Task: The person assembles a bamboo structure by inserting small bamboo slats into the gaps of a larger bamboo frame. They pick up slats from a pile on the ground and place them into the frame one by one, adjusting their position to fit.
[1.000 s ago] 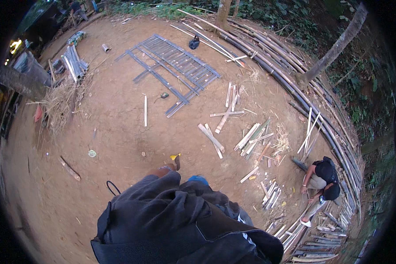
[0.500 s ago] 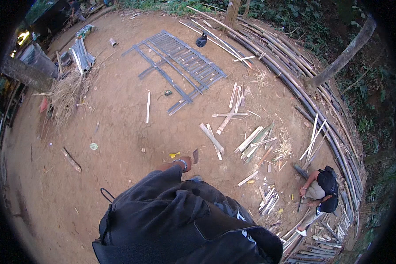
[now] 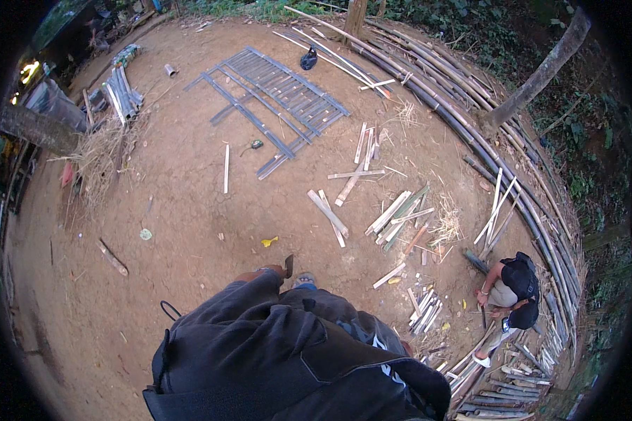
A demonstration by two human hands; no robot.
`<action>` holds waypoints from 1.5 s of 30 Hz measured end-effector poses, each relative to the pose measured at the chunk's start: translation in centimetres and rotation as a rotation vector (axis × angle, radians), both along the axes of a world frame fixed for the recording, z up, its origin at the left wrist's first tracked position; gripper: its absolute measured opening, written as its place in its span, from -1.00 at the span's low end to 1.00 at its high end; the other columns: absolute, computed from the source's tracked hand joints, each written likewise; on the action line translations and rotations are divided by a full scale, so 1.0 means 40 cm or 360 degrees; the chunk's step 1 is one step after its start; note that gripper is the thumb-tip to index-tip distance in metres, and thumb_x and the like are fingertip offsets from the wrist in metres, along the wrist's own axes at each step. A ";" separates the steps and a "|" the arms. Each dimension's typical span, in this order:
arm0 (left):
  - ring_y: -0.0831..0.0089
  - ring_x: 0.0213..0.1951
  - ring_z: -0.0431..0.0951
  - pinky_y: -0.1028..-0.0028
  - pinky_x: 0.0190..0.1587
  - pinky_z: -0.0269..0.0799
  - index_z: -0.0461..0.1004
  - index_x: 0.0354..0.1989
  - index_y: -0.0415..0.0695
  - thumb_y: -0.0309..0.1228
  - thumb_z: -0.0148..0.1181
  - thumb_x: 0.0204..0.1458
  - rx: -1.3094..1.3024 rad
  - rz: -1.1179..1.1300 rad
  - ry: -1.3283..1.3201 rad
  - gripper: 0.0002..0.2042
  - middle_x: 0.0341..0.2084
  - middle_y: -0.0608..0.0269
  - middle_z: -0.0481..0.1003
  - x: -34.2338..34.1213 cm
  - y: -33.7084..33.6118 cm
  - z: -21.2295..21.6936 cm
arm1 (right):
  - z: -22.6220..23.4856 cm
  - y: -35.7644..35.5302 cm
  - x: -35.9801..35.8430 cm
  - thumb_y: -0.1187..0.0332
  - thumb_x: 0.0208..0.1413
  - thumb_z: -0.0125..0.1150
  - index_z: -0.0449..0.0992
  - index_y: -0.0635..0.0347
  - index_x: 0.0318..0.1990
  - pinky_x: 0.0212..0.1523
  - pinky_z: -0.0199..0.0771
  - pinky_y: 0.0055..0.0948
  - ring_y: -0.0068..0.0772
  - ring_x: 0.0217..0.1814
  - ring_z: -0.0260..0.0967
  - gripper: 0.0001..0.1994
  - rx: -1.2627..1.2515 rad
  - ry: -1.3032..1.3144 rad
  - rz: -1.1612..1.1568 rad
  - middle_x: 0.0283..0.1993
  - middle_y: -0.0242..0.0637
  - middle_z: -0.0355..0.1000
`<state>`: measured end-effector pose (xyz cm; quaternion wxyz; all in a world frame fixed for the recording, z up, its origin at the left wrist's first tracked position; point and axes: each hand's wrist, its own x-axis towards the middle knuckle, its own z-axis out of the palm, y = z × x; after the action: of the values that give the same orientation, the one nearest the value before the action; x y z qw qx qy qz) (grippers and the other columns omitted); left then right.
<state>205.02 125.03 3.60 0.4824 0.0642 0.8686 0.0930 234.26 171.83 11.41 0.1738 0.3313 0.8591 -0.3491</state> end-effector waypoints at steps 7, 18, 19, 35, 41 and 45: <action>0.11 -0.41 0.66 0.17 -0.36 0.54 0.60 -0.38 -0.30 -0.38 0.14 0.02 0.0236 -0.0184 0.0019 -0.79 -0.48 -0.06 0.62 -0.056 0.104 0.071 | -0.105 0.057 0.155 0.14 0.07 0.21 0.57 0.26 -0.04 -0.01 0.50 -0.29 -0.15 -0.08 0.55 -0.59 -0.0070 -0.0164 -0.0017 -0.19 -0.06 0.60; 0.20 -0.51 0.63 0.23 -0.45 0.53 0.57 -0.39 -0.31 -0.42 0.13 0.04 0.0172 -0.0089 -0.0013 -0.82 -0.58 0.03 0.59 -0.093 0.030 0.028 | -0.134 -0.013 0.048 0.15 0.08 0.26 0.55 0.25 -0.03 0.01 0.51 -0.31 -0.15 -0.08 0.56 -0.60 -0.0194 0.0034 -0.0033 -0.17 -0.09 0.60; 0.22 -0.53 0.63 0.24 -0.48 0.52 0.57 -0.39 -0.30 -0.41 0.14 0.06 0.0123 -0.0051 -0.0063 -0.82 -0.58 0.05 0.59 -0.083 -0.002 0.024 | -0.058 -0.060 -0.023 0.15 0.09 0.27 0.54 0.25 -0.02 0.02 0.51 -0.32 -0.15 -0.08 0.56 -0.60 -0.0270 0.0001 -0.0055 -0.17 -0.10 0.60; 0.20 -0.48 0.65 0.24 -0.45 0.55 0.55 -0.33 -0.31 -0.33 0.20 0.07 0.0123 0.0258 -0.0283 -0.77 -0.50 0.02 0.62 -0.071 -0.131 0.019 | -0.065 -0.143 0.002 0.11 0.18 0.15 0.58 -0.03 0.02 0.11 0.49 -0.26 -0.13 0.13 0.45 -0.68 -0.0025 -0.0553 0.0125 0.05 -0.19 0.53; 0.26 -0.55 0.62 0.27 -0.51 0.56 0.50 -0.31 -0.27 -0.38 0.19 0.07 0.0214 0.0208 -0.0339 -0.82 -0.58 0.08 0.57 -0.115 -0.105 0.047 | -0.095 -0.168 0.010 0.11 0.17 0.18 0.57 0.14 -0.06 0.09 0.47 -0.21 -0.11 0.01 0.51 -0.67 0.0039 -0.0271 0.0366 0.02 -0.05 0.51; 0.25 -0.55 0.61 0.26 -0.50 0.57 0.48 -0.29 -0.27 -0.38 0.18 0.08 0.0234 0.0244 -0.0224 -0.81 -0.58 0.09 0.56 -0.131 -0.099 0.054 | -0.009 -0.215 -0.076 0.12 0.16 0.20 0.57 0.16 -0.04 0.04 0.50 -0.21 -0.08 -0.03 0.53 -0.66 -0.0016 -0.0187 0.0175 0.01 -0.03 0.51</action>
<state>199.78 121.05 5.77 0.5276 0.0262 0.8258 0.1973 231.23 163.22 11.05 0.2445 0.3026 0.8627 -0.3232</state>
